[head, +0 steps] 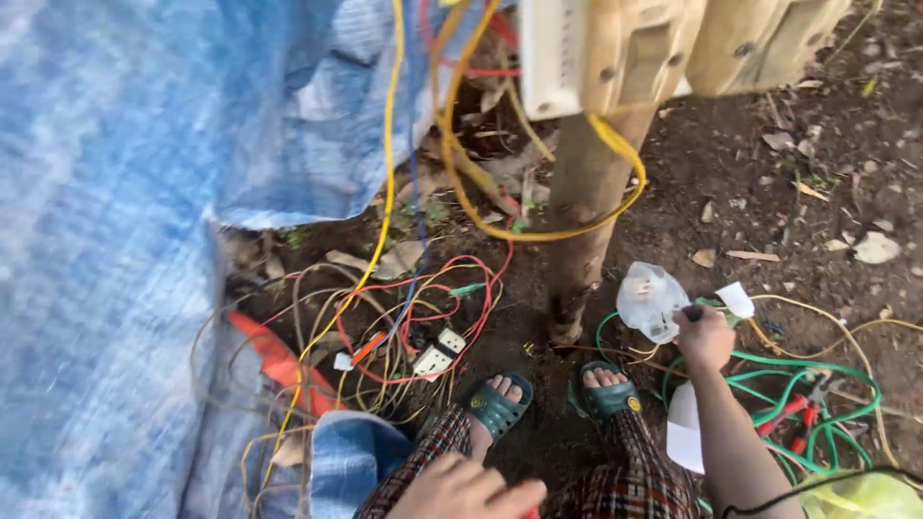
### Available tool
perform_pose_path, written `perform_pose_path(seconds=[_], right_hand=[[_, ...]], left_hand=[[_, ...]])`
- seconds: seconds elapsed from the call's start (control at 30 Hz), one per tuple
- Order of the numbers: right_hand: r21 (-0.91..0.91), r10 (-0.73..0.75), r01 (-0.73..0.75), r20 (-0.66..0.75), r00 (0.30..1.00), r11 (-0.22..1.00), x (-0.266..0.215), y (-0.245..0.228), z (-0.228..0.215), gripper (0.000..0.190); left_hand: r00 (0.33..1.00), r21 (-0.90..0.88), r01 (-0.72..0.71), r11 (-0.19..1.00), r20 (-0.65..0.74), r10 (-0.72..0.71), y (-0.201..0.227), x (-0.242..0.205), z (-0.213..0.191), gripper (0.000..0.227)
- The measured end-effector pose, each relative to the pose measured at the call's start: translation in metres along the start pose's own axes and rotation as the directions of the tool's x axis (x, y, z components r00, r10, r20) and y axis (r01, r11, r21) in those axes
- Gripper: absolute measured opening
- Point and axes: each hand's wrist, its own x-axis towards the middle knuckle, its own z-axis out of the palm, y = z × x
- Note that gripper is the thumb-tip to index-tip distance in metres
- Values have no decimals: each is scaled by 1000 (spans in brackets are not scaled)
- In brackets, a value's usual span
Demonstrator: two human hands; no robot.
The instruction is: Repairing electrical connections in an outdoor outlet box using a screwdriver and handling wires.
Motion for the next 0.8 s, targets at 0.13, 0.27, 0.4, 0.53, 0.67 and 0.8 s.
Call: perform_pose_path(seconds=[0.13, 0.27, 0.4, 0.53, 0.67, 0.8], right_hand=[[154, 86, -73, -78, 993, 985, -18, 11, -3, 26], [356, -66, 168, -281, 957, 919, -31, 9, -28, 31], [573, -191, 295, -236, 953, 764, -116, -57, -152, 21], [789, -257, 382, -290, 922, 481, -187, -107, -263, 13], [734, -357, 654, -570, 740, 185, -248, -154, -336, 21], [461, -487, 876, -738, 468, 142, -283, -188, -362, 29]], left_hand=[[977, 134, 167, 977, 112, -182, -1, -13, 14, 64], [971, -50, 234, 971, -39, -236, 43, 4, -26, 57], [925, -162, 84, 983, -354, -138, 89, 44, -41, 52], [844, -164, -102, 981, -536, -2, 113, 89, -51, 44], [599, -262, -222, 939, -797, -81, 125, 136, -86, 35], [435, -605, -578, 548, -796, -421, 155, 163, -128, 24]])
